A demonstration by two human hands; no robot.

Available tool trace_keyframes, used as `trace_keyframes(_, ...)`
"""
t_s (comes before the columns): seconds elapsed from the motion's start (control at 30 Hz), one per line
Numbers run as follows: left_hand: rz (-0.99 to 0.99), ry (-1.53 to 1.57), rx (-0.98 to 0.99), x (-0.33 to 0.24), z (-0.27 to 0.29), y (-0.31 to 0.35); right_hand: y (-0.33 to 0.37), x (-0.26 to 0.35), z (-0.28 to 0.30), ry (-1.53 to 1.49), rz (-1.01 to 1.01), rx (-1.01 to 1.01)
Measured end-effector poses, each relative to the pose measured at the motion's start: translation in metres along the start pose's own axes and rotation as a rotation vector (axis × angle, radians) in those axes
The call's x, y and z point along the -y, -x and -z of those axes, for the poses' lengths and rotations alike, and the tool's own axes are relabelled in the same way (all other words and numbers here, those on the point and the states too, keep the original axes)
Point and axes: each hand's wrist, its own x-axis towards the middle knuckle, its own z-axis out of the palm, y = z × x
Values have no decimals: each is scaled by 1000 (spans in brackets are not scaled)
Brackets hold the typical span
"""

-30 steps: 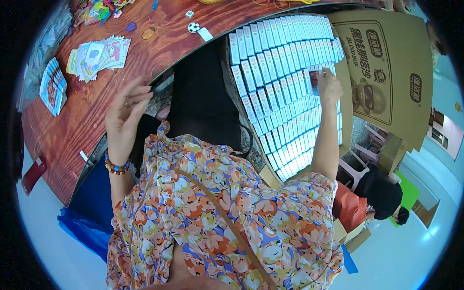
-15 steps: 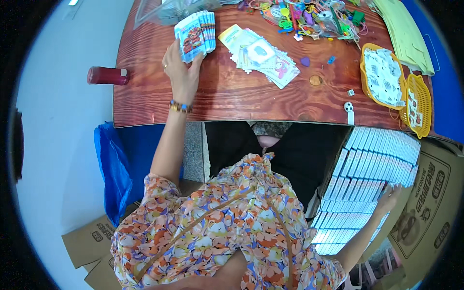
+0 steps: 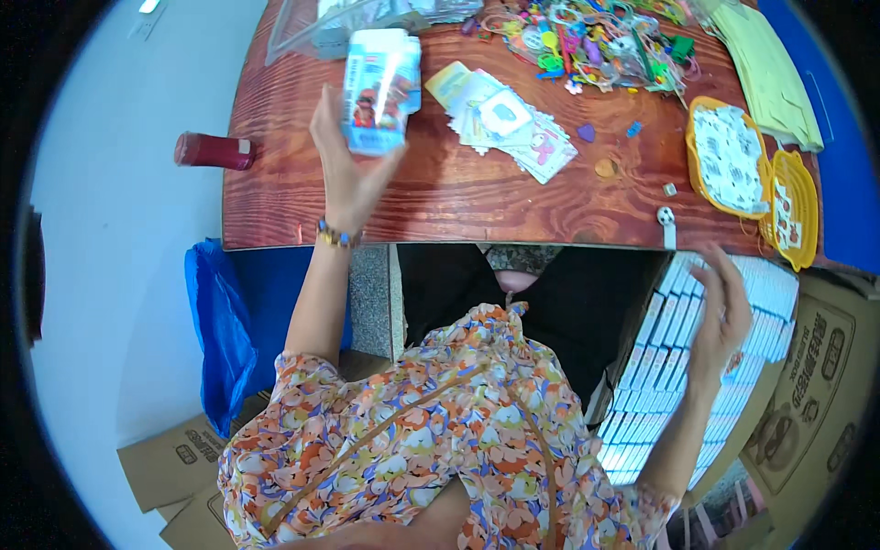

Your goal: Packaging small collectible cards and stickers into individual product boxes.

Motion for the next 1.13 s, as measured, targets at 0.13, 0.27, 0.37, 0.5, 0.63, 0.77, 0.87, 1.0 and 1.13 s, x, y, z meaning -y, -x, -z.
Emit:
trace_keyframes(0.13,-182,204,286,-53,5,38,-62,71,-95,-432,56,402)
trace_keyframes(0.27,-287,246,510,-79,-5,61,-109,72,-129,-539,-8,749)
trace_keyframes(0.37,-124,255,666,-88,-10,63,-102,63,-137,-472,-16,799)
trace_keyframes(0.5,-37,142,409,-107,-34,61,-81,67,-146,-331,51,664)
trace_keyframes(0.63,-14,119,383,-112,-43,55,-82,71,-142,-453,-4,642)
trace_keyframes(0.77,-4,207,293,-105,-44,50,-84,57,-141,-419,54,547)
trace_keyframes(0.87,65,210,270,-103,-44,47,-66,60,-138,-519,-27,183)
trace_keyframes(1.0,93,231,227,-107,-50,49,-27,49,-150,-103,337,-8)
trace_keyframes(1.13,198,269,250,-113,-56,51,-10,44,-167,-570,25,124)
